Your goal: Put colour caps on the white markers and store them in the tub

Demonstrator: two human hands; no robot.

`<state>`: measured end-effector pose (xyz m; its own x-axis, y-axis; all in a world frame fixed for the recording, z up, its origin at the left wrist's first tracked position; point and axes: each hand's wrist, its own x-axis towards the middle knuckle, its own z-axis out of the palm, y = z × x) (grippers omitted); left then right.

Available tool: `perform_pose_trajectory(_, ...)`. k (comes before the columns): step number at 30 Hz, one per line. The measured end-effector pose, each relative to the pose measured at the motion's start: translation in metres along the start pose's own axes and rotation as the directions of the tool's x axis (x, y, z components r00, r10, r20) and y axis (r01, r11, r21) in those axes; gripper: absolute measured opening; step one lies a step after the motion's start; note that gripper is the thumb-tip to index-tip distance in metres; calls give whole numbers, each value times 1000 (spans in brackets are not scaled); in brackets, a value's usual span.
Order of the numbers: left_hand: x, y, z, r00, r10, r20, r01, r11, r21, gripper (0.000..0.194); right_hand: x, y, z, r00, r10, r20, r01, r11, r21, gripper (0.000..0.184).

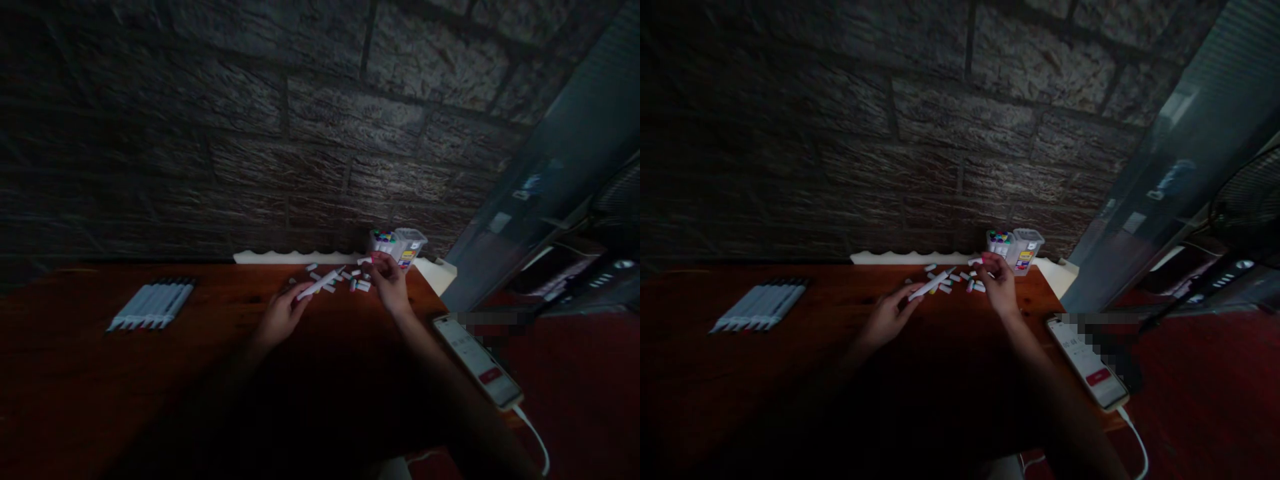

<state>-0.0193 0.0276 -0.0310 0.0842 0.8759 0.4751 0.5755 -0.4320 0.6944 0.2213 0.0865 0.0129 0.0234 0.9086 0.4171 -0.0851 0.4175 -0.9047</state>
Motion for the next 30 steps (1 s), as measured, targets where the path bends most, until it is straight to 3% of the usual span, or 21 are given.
perform_pose_trajectory(7,0,-2,-2,999,32,2,-32,996,81,34,3,5,-1,986,136,99,-137,990,8,36)
perform_pose_trajectory(12,1,-6,-3,999,35,-8,-34,995,92,35,2,4,-4,991,106,82,-107,994,8,35)
perform_pose_trajectory(17,1,-3,-2,999,47,20,-49,993,106,33,-2,2,-2,964,122,238,-126,992,4,31)
perform_pose_trajectory(23,2,2,-5,996,88,1,-88,986,143,32,-8,2,2,927,179,329,-173,984,-49,26)
perform_pose_trajectory(27,3,1,-12,991,133,-2,-129,959,254,37,-13,3,5,873,184,451,-140,982,-129,23)
perform_pose_trajectory(30,2,1,-15,993,93,70,-111,937,331,40,-14,1,7,876,152,458,-87,983,-161,27)
